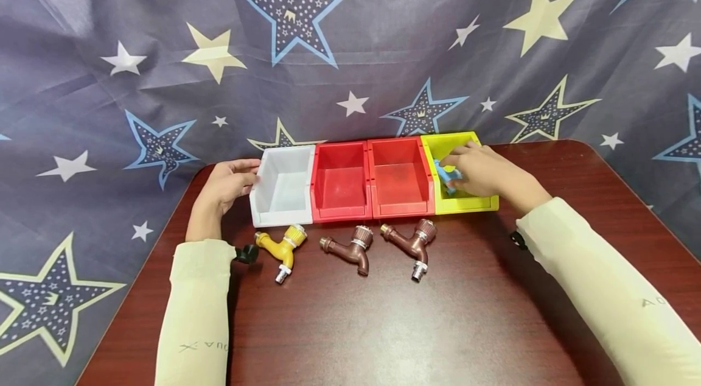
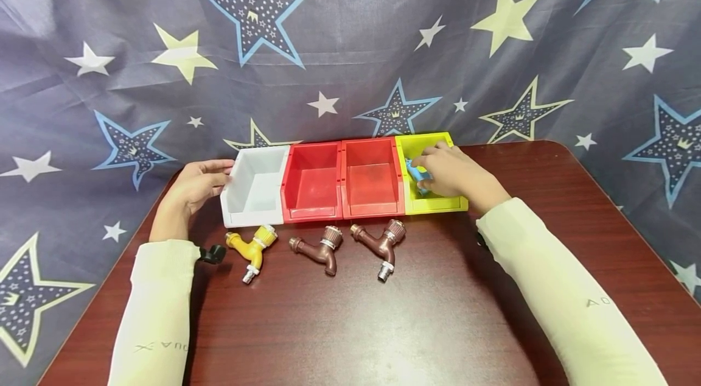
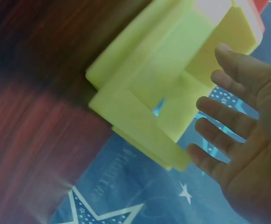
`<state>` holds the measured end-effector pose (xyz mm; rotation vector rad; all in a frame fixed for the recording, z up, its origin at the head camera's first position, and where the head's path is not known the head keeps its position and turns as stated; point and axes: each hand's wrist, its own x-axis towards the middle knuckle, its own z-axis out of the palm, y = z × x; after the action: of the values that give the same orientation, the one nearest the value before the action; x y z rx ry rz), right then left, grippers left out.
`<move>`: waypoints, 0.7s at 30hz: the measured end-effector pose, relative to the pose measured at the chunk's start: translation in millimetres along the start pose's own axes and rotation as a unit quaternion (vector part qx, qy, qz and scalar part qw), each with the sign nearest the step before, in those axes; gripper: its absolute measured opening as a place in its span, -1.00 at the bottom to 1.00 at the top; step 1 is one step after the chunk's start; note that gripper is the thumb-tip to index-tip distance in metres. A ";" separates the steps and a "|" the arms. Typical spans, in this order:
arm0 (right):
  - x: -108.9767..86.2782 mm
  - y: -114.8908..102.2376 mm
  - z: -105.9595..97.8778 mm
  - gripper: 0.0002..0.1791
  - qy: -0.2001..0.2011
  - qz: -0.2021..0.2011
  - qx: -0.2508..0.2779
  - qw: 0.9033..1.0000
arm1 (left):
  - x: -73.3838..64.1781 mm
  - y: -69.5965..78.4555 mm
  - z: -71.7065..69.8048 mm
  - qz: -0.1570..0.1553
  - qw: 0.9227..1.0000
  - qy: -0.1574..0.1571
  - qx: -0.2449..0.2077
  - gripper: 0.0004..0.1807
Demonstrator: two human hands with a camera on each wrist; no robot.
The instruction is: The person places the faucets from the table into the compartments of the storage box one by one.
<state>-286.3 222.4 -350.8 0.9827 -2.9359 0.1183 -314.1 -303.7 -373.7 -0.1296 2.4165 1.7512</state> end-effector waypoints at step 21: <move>-13.3 -38.0 -19.0 -0.44 0.066 -0.053 -0.030 0.996 | -1.9 4.1 1.9 -0.001 1.000 -0.004 0.004 -0.39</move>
<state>-252.5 201.8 -330.5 1.0749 -2.7456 0.0881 -312.7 -300.7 -370.2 -0.1249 2.4165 1.7389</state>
